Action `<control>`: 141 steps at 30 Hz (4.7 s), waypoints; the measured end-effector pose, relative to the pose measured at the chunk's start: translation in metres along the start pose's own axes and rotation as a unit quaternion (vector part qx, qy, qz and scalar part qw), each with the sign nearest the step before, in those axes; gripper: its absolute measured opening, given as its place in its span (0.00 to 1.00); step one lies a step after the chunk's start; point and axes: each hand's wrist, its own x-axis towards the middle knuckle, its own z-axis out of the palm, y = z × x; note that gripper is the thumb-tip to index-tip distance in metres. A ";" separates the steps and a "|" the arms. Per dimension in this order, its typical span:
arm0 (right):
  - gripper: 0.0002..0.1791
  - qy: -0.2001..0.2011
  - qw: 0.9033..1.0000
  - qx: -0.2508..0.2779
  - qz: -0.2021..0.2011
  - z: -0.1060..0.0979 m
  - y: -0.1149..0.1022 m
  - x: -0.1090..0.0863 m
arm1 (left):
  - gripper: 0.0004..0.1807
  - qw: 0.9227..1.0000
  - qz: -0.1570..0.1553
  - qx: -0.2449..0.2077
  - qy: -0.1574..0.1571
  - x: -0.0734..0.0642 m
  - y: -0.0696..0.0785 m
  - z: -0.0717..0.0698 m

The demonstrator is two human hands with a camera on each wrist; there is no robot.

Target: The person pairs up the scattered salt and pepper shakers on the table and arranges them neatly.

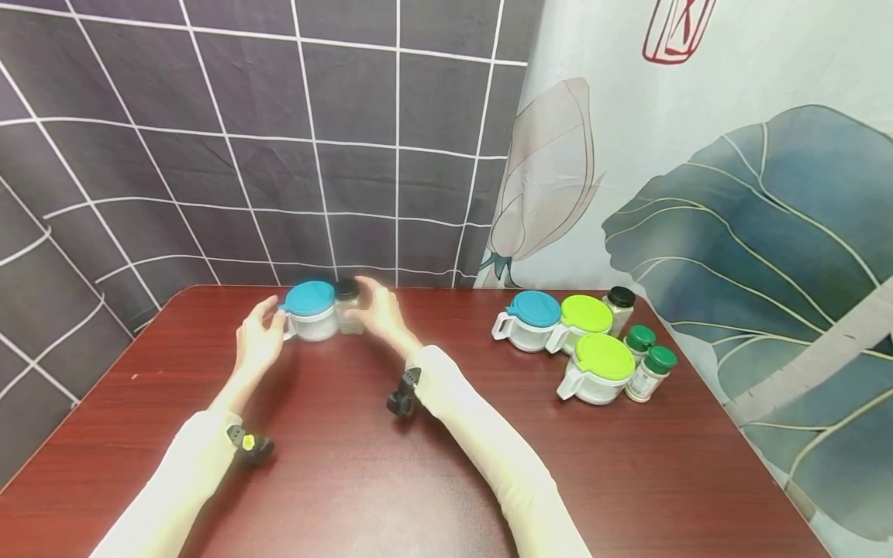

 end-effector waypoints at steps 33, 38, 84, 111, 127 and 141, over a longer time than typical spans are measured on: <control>0.33 0.007 0.997 -0.025 -0.079 -0.038 -0.007 -0.026 | 0.17 0.989 0.068 -0.087 0.094 -0.024 0.026 0.014; 0.33 0.025 0.996 -0.018 -0.087 -0.044 -0.010 -0.031 | 0.16 0.990 0.075 -0.073 0.092 -0.028 0.030 0.021; 0.30 0.075 0.990 -0.044 -0.115 -0.098 -0.001 -0.062 | 0.14 0.984 0.084 -0.154 -0.016 -0.056 0.074 0.092; 0.29 0.081 0.991 -0.048 -0.097 -0.136 -0.004 -0.091 | 0.14 0.972 0.096 -0.185 -0.106 -0.073 0.088 0.118; 0.27 0.110 0.986 -0.078 -0.093 -0.160 0.001 -0.099 | 0.14 0.964 0.119 -0.190 -0.143 -0.082 0.098 0.135; 0.25 0.140 0.981 -0.103 -0.085 -0.181 0.011 -0.112 | 0.14 0.960 0.118 -0.182 -0.175 -0.090 0.105 0.142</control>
